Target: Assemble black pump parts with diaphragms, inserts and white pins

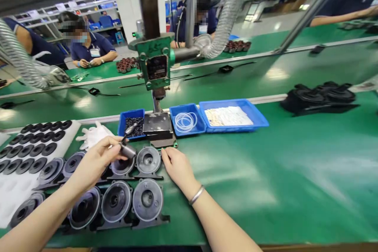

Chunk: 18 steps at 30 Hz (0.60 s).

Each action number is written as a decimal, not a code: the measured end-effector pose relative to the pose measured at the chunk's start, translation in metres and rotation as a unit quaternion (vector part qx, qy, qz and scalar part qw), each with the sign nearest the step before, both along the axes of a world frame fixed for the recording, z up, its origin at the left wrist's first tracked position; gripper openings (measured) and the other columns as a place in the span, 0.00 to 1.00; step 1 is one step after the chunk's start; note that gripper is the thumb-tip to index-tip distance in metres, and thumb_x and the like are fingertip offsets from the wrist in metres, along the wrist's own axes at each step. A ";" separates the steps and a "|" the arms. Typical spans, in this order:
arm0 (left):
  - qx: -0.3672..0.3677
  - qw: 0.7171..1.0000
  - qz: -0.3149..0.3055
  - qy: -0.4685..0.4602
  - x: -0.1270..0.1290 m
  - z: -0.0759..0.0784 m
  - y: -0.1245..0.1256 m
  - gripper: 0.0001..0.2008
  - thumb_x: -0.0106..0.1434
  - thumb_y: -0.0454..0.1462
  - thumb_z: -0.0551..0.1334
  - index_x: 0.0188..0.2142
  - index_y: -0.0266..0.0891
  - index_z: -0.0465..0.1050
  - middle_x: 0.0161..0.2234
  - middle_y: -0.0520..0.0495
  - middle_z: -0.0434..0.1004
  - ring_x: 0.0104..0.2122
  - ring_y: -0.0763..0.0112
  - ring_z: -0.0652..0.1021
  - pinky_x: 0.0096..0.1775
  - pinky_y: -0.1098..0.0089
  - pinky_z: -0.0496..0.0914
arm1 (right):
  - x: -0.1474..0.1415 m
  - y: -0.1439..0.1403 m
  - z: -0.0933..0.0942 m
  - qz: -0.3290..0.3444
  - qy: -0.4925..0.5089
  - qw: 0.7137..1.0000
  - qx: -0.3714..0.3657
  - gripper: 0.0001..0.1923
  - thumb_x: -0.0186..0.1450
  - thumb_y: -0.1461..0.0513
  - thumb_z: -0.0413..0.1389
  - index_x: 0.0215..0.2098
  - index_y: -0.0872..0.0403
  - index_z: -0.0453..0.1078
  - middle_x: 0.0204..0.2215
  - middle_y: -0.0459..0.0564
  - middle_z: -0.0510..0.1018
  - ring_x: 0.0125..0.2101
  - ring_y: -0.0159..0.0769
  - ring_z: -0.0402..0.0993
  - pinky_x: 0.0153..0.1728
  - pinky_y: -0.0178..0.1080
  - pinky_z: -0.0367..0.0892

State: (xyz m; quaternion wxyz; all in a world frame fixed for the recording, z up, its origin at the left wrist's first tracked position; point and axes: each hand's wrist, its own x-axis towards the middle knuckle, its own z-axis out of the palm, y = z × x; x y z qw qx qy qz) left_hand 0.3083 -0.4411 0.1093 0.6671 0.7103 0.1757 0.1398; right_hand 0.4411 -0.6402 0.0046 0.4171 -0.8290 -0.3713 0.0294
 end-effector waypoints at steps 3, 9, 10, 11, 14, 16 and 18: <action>0.258 0.962 -0.088 -0.021 0.014 -0.011 -0.008 0.07 0.61 0.41 0.67 0.34 0.42 0.71 0.49 0.40 0.73 0.46 0.60 0.77 0.42 0.62 0.78 | -0.001 -0.001 0.000 0.001 0.001 1.000 -0.008 0.21 0.75 0.58 0.44 0.23 0.51 0.61 0.22 0.48 0.72 0.25 0.36 0.68 0.30 0.37 0.59; 0.450 0.863 -0.230 -0.011 0.025 -0.018 -0.026 0.05 0.65 0.37 0.63 0.39 0.41 0.68 0.54 0.37 0.72 0.49 0.58 0.77 0.49 0.58 0.75 | -0.002 0.000 -0.001 -0.003 0.015 1.000 0.006 0.21 0.75 0.59 0.44 0.24 0.51 0.60 0.23 0.47 0.71 0.25 0.35 0.67 0.30 0.37 0.58; 0.459 0.856 -0.240 -0.010 0.025 -0.018 -0.028 0.05 0.65 0.36 0.63 0.39 0.41 0.68 0.53 0.37 0.72 0.49 0.58 0.78 0.48 0.59 0.75 | -0.003 0.001 -0.001 -0.004 0.019 1.000 0.010 0.21 0.75 0.59 0.44 0.24 0.51 0.60 0.23 0.47 0.71 0.25 0.35 0.67 0.30 0.37 0.58; 0.468 0.849 -0.247 -0.011 0.025 -0.019 -0.028 0.05 0.65 0.36 0.63 0.39 0.41 0.68 0.53 0.37 0.72 0.48 0.58 0.78 0.48 0.59 0.75 | -0.004 0.001 -0.001 -0.005 0.023 1.000 0.015 0.21 0.75 0.58 0.44 0.24 0.51 0.60 0.23 0.47 0.71 0.25 0.35 0.67 0.30 0.37 0.58; 0.504 0.830 -0.239 -0.022 0.021 -0.016 -0.023 0.07 0.65 0.39 0.64 0.41 0.41 0.70 0.54 0.37 0.72 0.53 0.54 0.76 0.52 0.55 0.73 | -0.006 0.000 0.000 -0.001 0.032 0.999 0.019 0.20 0.76 0.57 0.44 0.25 0.51 0.61 0.24 0.47 0.72 0.26 0.35 0.67 0.30 0.37 0.59; 0.524 0.824 -0.216 -0.026 0.013 -0.009 -0.013 0.11 0.64 0.42 0.65 0.45 0.43 0.71 0.56 0.36 0.71 0.56 0.52 0.74 0.54 0.53 0.72 | -0.006 0.000 0.001 0.002 0.033 0.999 0.016 0.20 0.75 0.56 0.44 0.26 0.51 0.62 0.25 0.48 0.72 0.27 0.36 0.69 0.31 0.37 0.61; 0.534 0.827 -0.173 -0.029 0.000 0.001 0.003 0.12 0.65 0.43 0.64 0.46 0.45 0.73 0.56 0.38 0.72 0.56 0.53 0.74 0.53 0.53 0.73 | -0.005 0.000 0.002 0.007 0.031 0.999 0.014 0.20 0.75 0.56 0.44 0.27 0.51 0.63 0.26 0.48 0.73 0.28 0.37 0.70 0.32 0.37 0.62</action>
